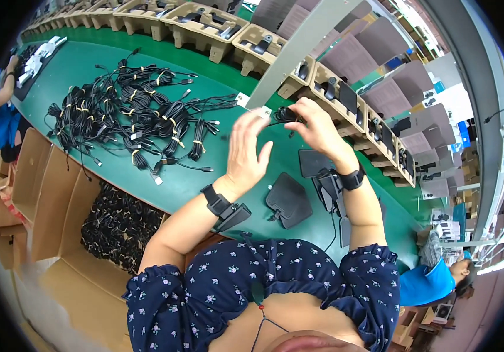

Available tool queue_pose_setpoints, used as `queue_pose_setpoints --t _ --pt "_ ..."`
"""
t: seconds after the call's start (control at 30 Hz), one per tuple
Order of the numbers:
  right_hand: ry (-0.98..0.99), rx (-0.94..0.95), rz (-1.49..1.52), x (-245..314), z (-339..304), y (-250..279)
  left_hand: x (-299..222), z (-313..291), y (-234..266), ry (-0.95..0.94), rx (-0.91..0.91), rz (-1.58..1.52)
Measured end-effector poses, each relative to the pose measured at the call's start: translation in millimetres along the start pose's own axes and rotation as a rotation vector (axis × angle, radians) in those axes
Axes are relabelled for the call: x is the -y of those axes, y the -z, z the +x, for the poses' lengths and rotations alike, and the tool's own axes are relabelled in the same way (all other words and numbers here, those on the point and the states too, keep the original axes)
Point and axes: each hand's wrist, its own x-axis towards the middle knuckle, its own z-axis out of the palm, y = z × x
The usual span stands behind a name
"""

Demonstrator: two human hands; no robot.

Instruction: Assembling and organizing electronic cable components at a manufacturing workstation.

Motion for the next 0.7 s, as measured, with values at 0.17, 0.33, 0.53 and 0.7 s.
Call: queue_pose_setpoints --t 0.17,0.33,0.53,0.7 --pt "-0.211 0.087 0.414 6.2 -14.7 18.5 43.4 -10.8 -8.1 0.592 0.492 -0.249" --pt "-0.39 0.19 0.97 27.4 -20.9 -5.5 32.2 -20.0 -18.1 0.849 0.414 -0.936" --pt "0.374 0.034 -0.339 53.5 -19.7 -16.2 29.5 -27.2 -16.8 1.156 0.54 -1.118" --pt "0.374 0.227 -0.417 44.6 -49.8 -35.9 22.3 -33.8 -21.3 1.098 0.712 -0.849"
